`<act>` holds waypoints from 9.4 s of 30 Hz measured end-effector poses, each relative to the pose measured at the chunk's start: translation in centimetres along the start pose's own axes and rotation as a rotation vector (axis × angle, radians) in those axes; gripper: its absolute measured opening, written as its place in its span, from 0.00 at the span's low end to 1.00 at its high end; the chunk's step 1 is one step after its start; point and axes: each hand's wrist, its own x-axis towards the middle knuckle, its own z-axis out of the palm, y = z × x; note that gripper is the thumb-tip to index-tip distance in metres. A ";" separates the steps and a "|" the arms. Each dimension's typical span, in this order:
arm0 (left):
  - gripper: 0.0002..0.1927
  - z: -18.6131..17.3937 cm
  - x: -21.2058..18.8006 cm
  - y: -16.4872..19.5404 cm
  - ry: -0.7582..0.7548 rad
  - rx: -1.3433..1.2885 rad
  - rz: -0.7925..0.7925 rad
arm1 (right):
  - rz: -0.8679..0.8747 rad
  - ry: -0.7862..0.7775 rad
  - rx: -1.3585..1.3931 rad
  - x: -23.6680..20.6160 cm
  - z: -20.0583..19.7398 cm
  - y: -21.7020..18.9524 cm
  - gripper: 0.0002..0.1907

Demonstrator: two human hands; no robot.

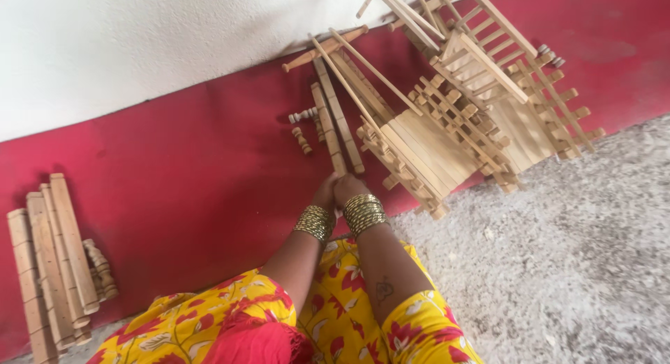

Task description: The person sits on the floor and assembles small wooden toy furniture parts by hand, fitting small turned wooden pieces into slots on long wooden bars and pressing them together, working through several pieces one at a time.

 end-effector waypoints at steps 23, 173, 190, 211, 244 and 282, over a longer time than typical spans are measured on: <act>0.35 -11.7 -25.6 8.2 -0.059 0.158 0.194 | -1.140 0.040 0.276 -9.3 10.6 -9.3 0.21; 0.16 -20.5 -24.0 15.2 -0.122 -0.515 1.245 | -1.262 0.176 -0.051 -12.2 19.2 -19.8 0.21; 0.19 -19.3 -20.4 14.7 0.298 -0.419 0.972 | -0.910 0.289 -0.176 -6.8 16.0 -13.3 0.29; 0.37 -19.8 -18.2 13.8 0.486 0.066 0.542 | -0.929 -0.097 0.314 -12.4 12.7 -13.9 0.09; 0.21 -21.3 -16.9 12.3 0.050 0.153 0.351 | -1.014 -0.111 0.180 -13.1 11.3 -15.5 0.06; 0.24 -15.7 -21.1 11.6 0.170 -0.310 0.131 | -0.921 -0.103 0.303 -13.3 12.8 -15.9 0.07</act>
